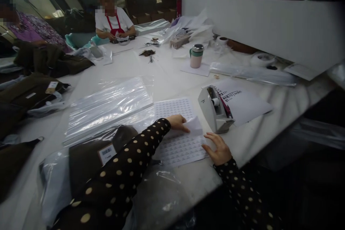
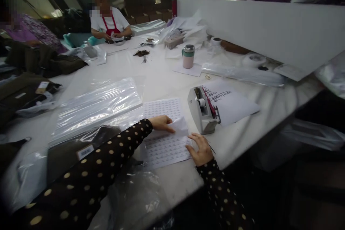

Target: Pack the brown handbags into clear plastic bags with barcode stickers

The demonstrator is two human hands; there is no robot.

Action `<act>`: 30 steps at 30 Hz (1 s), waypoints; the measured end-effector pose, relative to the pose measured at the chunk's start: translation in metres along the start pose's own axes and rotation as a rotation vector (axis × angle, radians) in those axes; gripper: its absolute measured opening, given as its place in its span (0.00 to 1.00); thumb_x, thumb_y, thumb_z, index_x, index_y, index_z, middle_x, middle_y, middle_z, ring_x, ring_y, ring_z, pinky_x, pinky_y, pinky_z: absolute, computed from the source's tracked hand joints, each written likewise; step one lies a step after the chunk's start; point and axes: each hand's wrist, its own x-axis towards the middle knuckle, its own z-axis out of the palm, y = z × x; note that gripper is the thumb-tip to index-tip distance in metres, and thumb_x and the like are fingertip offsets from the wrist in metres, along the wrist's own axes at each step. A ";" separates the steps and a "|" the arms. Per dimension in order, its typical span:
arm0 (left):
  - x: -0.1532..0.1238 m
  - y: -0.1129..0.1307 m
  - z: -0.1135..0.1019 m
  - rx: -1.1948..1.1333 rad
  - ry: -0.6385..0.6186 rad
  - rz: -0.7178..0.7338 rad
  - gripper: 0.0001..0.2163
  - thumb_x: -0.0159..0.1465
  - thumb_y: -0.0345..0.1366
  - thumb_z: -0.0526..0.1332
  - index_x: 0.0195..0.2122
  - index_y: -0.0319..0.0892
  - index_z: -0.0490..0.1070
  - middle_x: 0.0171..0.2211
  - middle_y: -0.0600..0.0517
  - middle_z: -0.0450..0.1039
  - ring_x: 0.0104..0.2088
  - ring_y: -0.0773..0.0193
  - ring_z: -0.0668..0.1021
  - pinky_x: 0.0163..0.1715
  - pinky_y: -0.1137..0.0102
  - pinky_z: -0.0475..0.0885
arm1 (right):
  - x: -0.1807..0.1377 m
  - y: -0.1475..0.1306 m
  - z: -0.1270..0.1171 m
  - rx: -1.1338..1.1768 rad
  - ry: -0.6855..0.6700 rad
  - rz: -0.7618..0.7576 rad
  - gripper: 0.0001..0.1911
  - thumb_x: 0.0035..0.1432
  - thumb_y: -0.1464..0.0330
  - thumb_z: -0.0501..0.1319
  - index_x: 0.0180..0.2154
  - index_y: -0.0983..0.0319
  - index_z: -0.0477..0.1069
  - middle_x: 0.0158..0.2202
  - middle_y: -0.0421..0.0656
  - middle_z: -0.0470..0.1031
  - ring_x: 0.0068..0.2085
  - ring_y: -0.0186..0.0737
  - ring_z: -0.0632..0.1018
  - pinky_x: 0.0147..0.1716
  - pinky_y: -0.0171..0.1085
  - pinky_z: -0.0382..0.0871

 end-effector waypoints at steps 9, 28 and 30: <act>-0.003 -0.003 -0.006 -0.168 -0.056 0.103 0.14 0.52 0.42 0.61 0.38 0.42 0.72 0.33 0.52 0.76 0.32 0.62 0.75 0.31 0.73 0.66 | 0.015 0.021 0.004 0.546 -0.208 0.370 0.17 0.49 0.60 0.62 0.39 0.59 0.62 0.38 0.45 0.71 0.34 0.38 0.75 0.36 0.39 0.72; -0.008 -0.007 -0.005 -0.165 -0.037 0.099 0.14 0.50 0.39 0.62 0.38 0.41 0.72 0.33 0.52 0.75 0.34 0.61 0.75 0.34 0.72 0.66 | 0.023 0.012 -0.004 0.492 -0.316 0.437 0.16 0.45 0.59 0.63 0.34 0.62 0.73 0.28 0.43 0.75 0.28 0.38 0.75 0.30 0.38 0.71; -0.007 -0.007 -0.003 -0.143 -0.040 0.086 0.14 0.50 0.39 0.61 0.38 0.41 0.72 0.33 0.52 0.75 0.34 0.61 0.75 0.34 0.72 0.66 | 0.023 0.010 -0.005 0.401 -0.293 0.416 0.14 0.46 0.59 0.63 0.33 0.61 0.74 0.28 0.43 0.76 0.28 0.39 0.75 0.31 0.39 0.71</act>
